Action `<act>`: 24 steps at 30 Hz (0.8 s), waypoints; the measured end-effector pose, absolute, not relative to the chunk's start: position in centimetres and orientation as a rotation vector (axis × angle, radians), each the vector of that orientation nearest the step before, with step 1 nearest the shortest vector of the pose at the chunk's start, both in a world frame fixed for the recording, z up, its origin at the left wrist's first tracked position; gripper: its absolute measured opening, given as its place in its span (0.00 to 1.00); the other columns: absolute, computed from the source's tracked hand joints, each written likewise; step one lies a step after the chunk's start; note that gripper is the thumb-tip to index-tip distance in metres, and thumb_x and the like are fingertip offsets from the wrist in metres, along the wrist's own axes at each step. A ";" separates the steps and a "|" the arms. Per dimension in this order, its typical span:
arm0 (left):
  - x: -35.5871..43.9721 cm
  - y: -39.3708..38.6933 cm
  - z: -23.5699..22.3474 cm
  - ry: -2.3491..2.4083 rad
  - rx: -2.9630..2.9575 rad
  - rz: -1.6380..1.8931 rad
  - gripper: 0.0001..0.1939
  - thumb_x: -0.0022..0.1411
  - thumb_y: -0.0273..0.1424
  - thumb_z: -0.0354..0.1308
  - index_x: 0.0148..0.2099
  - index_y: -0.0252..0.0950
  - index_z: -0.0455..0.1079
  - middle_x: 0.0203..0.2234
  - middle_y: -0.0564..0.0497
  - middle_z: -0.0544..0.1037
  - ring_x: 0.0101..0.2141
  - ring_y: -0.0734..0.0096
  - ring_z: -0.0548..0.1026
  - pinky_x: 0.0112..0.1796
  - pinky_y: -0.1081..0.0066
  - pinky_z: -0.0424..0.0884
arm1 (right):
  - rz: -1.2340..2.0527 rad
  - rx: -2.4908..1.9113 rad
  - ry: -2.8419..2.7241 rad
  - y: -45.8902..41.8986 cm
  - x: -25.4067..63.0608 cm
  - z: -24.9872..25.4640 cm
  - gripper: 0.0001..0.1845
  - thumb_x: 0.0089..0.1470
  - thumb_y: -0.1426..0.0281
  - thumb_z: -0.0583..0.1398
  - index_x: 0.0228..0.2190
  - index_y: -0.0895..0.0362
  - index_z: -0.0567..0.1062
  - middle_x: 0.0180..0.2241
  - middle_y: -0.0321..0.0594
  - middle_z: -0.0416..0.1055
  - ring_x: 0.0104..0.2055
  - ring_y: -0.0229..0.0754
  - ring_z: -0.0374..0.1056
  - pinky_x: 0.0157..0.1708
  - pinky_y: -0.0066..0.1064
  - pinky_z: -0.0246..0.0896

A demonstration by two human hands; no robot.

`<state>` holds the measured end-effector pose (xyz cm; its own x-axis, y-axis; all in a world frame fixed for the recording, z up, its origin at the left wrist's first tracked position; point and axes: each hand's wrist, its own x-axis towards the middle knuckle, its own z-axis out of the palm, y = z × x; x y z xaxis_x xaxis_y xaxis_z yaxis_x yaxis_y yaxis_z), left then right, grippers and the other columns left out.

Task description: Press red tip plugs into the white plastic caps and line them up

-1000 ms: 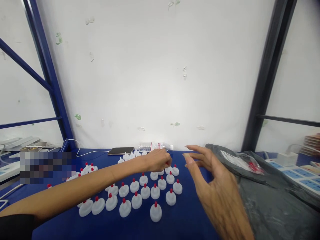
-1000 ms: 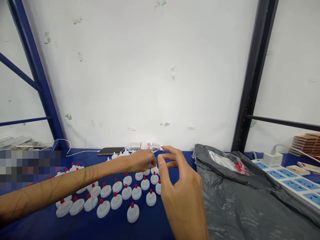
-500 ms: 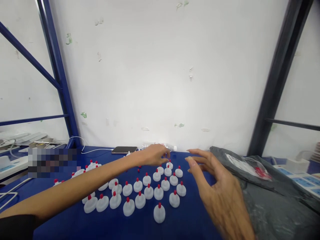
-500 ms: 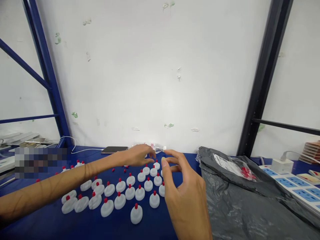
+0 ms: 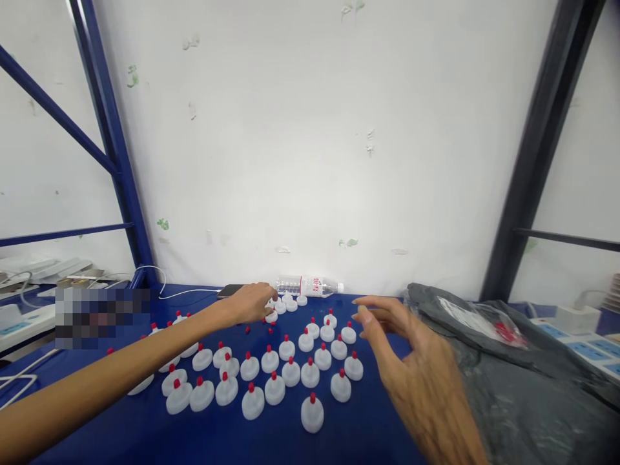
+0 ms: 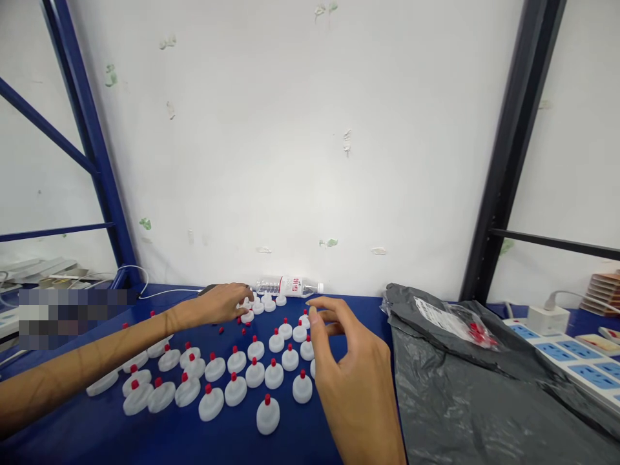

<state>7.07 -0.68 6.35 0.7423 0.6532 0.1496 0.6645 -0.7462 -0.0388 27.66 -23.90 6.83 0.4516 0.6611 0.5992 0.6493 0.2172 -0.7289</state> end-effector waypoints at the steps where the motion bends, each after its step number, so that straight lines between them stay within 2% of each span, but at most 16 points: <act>1: 7.0 -0.4 6.2 -1.094 -2.875 -0.190 0.09 0.61 0.29 0.61 0.44 0.34 0.73 0.38 0.45 0.78 0.39 0.59 0.76 0.40 0.60 0.71 | 0.006 -1.465 -1.230 -23.8 27.6 6.8 0.09 0.58 0.59 0.58 0.38 0.45 0.76 0.33 0.28 0.77 0.36 0.39 0.74 0.36 0.29 0.64; 2: 7.0 -0.1 6.1 -1.110 -2.908 -0.190 0.05 0.62 0.30 0.61 0.40 0.33 0.73 0.34 0.48 0.78 0.35 0.63 0.76 0.39 0.61 0.71 | 0.005 -1.468 -1.237 -23.8 27.6 6.8 0.09 0.58 0.59 0.58 0.37 0.45 0.76 0.33 0.28 0.77 0.36 0.39 0.74 0.36 0.29 0.64; 4: 6.9 0.4 6.0 -1.146 -2.979 -0.217 0.06 0.62 0.31 0.61 0.34 0.33 0.72 0.28 0.53 0.77 0.29 0.68 0.75 0.35 0.65 0.72 | 0.012 -1.486 -1.255 -23.6 27.5 6.7 0.09 0.58 0.59 0.57 0.37 0.45 0.76 0.32 0.28 0.77 0.35 0.40 0.74 0.35 0.29 0.64; 8: 6.8 -0.1 7.3 -1.188 -3.104 -0.446 0.08 0.60 0.32 0.61 0.31 0.34 0.74 0.25 0.51 0.77 0.28 0.68 0.74 0.31 0.69 0.68 | 0.030 -1.523 -1.302 -23.1 27.3 6.3 0.09 0.59 0.59 0.56 0.38 0.44 0.76 0.31 0.27 0.78 0.35 0.40 0.74 0.34 0.30 0.64; 11: 7.0 -2.3 9.3 -1.180 -3.278 -0.604 0.12 0.61 0.38 0.59 0.37 0.35 0.77 0.26 0.49 0.78 0.27 0.68 0.73 0.26 0.72 0.65 | 0.048 -1.536 -1.339 -22.6 27.1 6.0 0.11 0.59 0.57 0.56 0.41 0.43 0.75 0.34 0.27 0.78 0.35 0.40 0.74 0.35 0.31 0.65; 14: 7.5 -5.8 10.8 -1.157 -3.485 -0.683 0.19 0.62 0.45 0.57 0.45 0.37 0.76 0.31 0.49 0.78 0.25 0.72 0.69 0.20 0.75 0.59 | 0.096 -1.545 -1.375 -22.2 26.5 5.8 0.18 0.57 0.55 0.58 0.49 0.41 0.72 0.42 0.29 0.77 0.40 0.42 0.74 0.38 0.33 0.67; 16: 8.1 -8.2 11.2 -1.175 -3.729 -0.838 0.18 0.60 0.44 0.62 0.45 0.36 0.76 0.31 0.50 0.77 0.26 0.74 0.68 0.19 0.77 0.56 | 0.147 -1.537 -1.401 -22.3 25.9 5.9 0.21 0.55 0.55 0.60 0.50 0.41 0.71 0.42 0.30 0.78 0.42 0.43 0.74 0.38 0.33 0.67; 18: 8.6 -10.0 11.4 -1.143 -3.935 -0.973 0.17 0.58 0.41 0.64 0.45 0.36 0.76 0.28 0.52 0.75 0.25 0.76 0.67 0.18 0.79 0.54 | 0.201 -1.495 -1.425 -22.4 25.5 6.1 0.18 0.55 0.56 0.60 0.48 0.42 0.73 0.37 0.30 0.78 0.40 0.43 0.74 0.36 0.32 0.67; 21: 8.8 -10.6 11.0 -1.069 -3.917 -0.904 0.19 0.62 0.43 0.61 0.51 0.39 0.73 0.26 0.53 0.75 0.26 0.74 0.70 0.19 0.78 0.58 | 0.225 -1.443 -1.402 -22.6 25.2 6.2 0.16 0.55 0.57 0.60 0.45 0.45 0.75 0.33 0.31 0.79 0.36 0.43 0.75 0.36 0.32 0.67; 24: 8.2 -8.5 9.6 -1.023 -3.393 -0.681 0.16 0.65 0.43 0.56 0.50 0.42 0.73 0.33 0.51 0.79 0.33 0.68 0.75 0.29 0.73 0.68 | 0.198 -1.495 -1.341 -22.4 25.4 6.0 0.20 0.54 0.54 0.60 0.46 0.48 0.75 0.33 0.34 0.78 0.36 0.46 0.74 0.37 0.35 0.66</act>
